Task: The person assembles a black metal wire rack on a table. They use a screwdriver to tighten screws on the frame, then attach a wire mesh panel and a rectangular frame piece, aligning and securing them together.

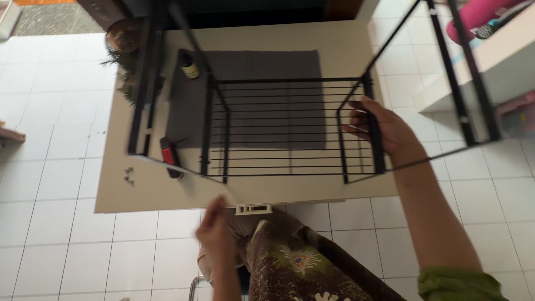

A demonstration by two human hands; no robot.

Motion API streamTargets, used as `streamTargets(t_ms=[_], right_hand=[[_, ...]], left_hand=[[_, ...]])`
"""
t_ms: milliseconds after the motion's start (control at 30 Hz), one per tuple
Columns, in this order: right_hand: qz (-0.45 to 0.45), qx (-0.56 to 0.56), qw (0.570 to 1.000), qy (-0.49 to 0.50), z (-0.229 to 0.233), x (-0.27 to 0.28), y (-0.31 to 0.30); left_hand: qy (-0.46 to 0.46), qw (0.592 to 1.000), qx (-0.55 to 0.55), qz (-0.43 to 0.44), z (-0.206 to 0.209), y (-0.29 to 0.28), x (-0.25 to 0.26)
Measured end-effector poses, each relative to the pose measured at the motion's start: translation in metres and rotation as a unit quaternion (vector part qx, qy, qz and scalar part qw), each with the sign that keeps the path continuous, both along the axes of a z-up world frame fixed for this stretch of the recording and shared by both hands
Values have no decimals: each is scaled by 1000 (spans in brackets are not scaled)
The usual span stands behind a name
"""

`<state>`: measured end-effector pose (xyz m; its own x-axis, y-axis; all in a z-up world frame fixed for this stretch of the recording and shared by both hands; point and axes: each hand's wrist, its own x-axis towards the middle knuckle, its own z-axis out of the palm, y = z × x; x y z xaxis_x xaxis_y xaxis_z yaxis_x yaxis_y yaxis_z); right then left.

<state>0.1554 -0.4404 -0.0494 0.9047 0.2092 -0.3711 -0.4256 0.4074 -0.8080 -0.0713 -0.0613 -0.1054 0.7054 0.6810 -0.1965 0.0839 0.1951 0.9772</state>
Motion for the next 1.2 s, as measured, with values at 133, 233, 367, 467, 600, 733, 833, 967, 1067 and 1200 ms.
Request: streamTargets(t_ms=[133,233,367,467,600,733,833,967,1067,1200], right_hand=[[-14,5,1000,2,9,-3,7],[-13,38,999,-5,14,-6,10],[-26,42,999,0,20,-8,12],[-20,50,999,2,24,-8,13],[-12,59,998,7,24,-8,13],[-21,39,999,8,25,-8,15],[-20,27,999,5,24,-7,14],[-21,-4,1000,10,23,-7,14],[-26,-17,999,9,22,-8,14],[-30,-21,999,21,18,-5,12]], left_hand=[[58,962,182,-195,5,-105,8],[-47,938,224,-262,-21,-162,46],[-148,860,405,-273,-73,-206,102],[-155,820,468,-292,-100,-216,120],[-119,783,501,-348,-109,-216,120],[-138,774,526,-324,-93,-213,118],[-139,794,500,-317,-67,-192,104],[-5,844,360,-397,-19,-112,54],[165,891,220,-360,22,-32,25],[185,918,331,-115,47,45,34]])
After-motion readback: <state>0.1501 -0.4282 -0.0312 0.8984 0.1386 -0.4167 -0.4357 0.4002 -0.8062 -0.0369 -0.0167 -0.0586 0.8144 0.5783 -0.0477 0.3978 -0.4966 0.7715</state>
